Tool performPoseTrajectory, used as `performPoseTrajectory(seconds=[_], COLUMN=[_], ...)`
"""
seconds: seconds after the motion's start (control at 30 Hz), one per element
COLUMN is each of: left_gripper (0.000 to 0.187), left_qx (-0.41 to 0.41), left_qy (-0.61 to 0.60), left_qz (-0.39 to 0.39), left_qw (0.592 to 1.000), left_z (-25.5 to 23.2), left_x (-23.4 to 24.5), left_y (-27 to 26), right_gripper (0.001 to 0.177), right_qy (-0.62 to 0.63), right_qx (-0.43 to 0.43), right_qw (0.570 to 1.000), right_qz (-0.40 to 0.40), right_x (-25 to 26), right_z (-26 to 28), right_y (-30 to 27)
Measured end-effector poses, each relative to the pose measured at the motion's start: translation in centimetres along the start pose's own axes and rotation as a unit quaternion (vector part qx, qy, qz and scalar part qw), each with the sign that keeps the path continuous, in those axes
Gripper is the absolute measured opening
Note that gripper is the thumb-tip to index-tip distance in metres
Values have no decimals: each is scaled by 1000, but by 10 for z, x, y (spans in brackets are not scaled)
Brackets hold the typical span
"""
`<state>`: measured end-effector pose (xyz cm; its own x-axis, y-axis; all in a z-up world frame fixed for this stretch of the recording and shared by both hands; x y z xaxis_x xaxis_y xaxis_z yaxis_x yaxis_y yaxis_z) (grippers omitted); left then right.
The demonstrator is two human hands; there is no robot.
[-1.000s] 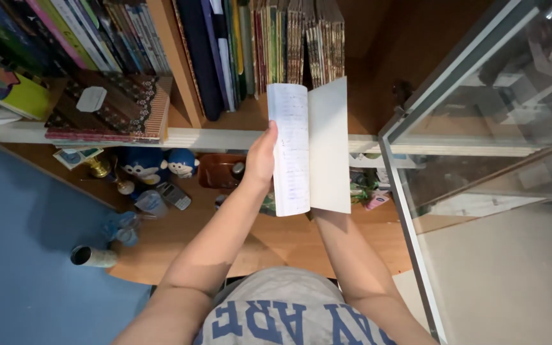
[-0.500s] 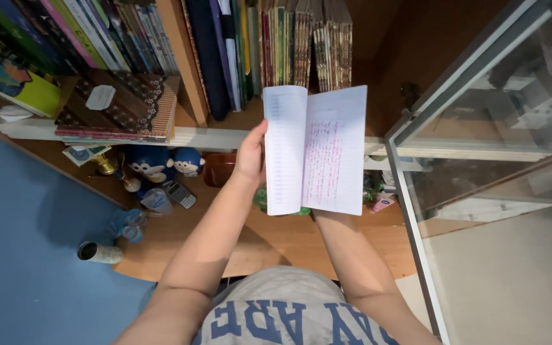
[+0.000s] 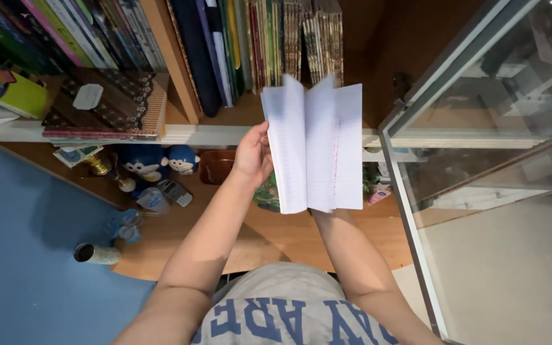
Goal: Picking up, inspecting the covers of, and organizing various notebooks on a bookshelf.
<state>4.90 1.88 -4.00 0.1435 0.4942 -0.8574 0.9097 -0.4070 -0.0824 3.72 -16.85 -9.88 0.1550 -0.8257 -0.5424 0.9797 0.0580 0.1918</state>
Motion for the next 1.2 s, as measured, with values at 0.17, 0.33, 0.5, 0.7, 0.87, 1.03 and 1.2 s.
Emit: performPoseTrajectory(seconds=[0.17,0.33,0.5,0.7,0.87,1.03,1.2], left_gripper=[38,36,41,52,45,51,45], left_qx=[21,2,3,63,-43,-54,-180], left_qy=[12,4,27,162,320,420,379], left_qz=[-36,-5,-12,-69,-79,-208,-51], left_qw=[999,1000,1000,982,943,882,906], left_z=[2,1,3,-22,-27,-69,-108], left_x=[-1,-1,-5,-65,-51,-65,-48], left_y=[-1,5,8,-11,7,10,63], right_gripper=[48,47,47,46,44,47,40], right_qy=[-8,-16,-23,-28,14,33,-90], right_qx=[4,10,5,6,75,102,30], right_qw=[1000,1000,999,999,995,994,985], right_qz=[-11,-16,-28,-39,-68,-21,142], right_x=[-7,1,17,6,-7,-1,-2], right_z=[-16,-24,-34,-27,1,49,81], right_y=[24,43,46,55,57,52,41])
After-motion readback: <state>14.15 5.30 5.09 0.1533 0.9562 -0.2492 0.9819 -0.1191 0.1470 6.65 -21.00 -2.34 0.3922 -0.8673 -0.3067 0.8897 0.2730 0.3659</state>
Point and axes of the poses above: each hand's wrist, its own y-axis towards the middle knuckle, its own x-axis out of the back of the hand, z = x × y, the point moved 3 cm from there along y, towards the middle knuckle, and after that the axes turned 13 degrees about x, right-handed, at the moved point
